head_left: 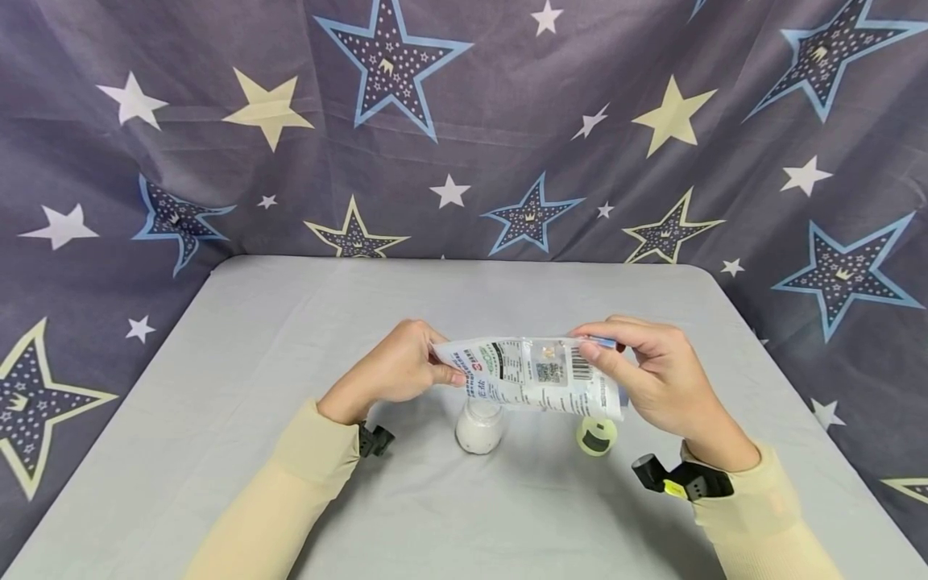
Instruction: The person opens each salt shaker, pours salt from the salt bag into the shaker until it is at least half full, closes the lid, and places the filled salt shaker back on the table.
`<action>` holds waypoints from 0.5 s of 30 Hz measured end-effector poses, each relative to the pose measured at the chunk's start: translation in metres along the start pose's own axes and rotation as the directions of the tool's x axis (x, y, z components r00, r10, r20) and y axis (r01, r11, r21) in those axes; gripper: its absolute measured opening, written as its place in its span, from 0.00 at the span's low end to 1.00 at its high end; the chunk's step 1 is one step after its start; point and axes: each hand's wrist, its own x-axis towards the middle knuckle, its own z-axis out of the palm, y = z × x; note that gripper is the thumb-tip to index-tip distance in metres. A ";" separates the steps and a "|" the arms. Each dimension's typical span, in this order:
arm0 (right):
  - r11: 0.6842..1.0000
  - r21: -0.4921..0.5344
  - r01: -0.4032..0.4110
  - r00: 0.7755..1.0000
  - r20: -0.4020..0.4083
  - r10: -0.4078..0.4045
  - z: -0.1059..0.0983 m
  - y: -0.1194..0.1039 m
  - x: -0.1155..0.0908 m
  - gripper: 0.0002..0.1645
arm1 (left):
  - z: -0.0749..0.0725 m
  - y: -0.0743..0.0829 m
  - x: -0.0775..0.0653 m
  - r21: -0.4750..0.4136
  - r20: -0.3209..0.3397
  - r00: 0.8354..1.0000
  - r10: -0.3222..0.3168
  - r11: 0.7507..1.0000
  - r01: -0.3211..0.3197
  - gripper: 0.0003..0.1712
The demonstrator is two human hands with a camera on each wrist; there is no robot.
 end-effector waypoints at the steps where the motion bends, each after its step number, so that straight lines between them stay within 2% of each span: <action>1: 1.000 -0.006 0.003 1.000 0.001 -0.003 0.000 0.000 0.000 0.16 | 0.000 0.000 0.000 0.000 0.000 1.000 0.002 1.000 -0.002 0.07; 8: 0.996 -0.082 0.017 1.000 -0.003 -0.017 0.000 -0.001 0.002 0.17 | 0.000 0.001 0.000 0.017 -0.011 1.000 0.004 1.000 -0.004 0.06; 15: 0.996 -0.091 0.011 1.000 0.002 -0.010 0.001 -0.002 0.002 0.17 | 0.002 0.000 0.000 0.024 -0.015 1.000 0.015 1.000 -0.014 0.06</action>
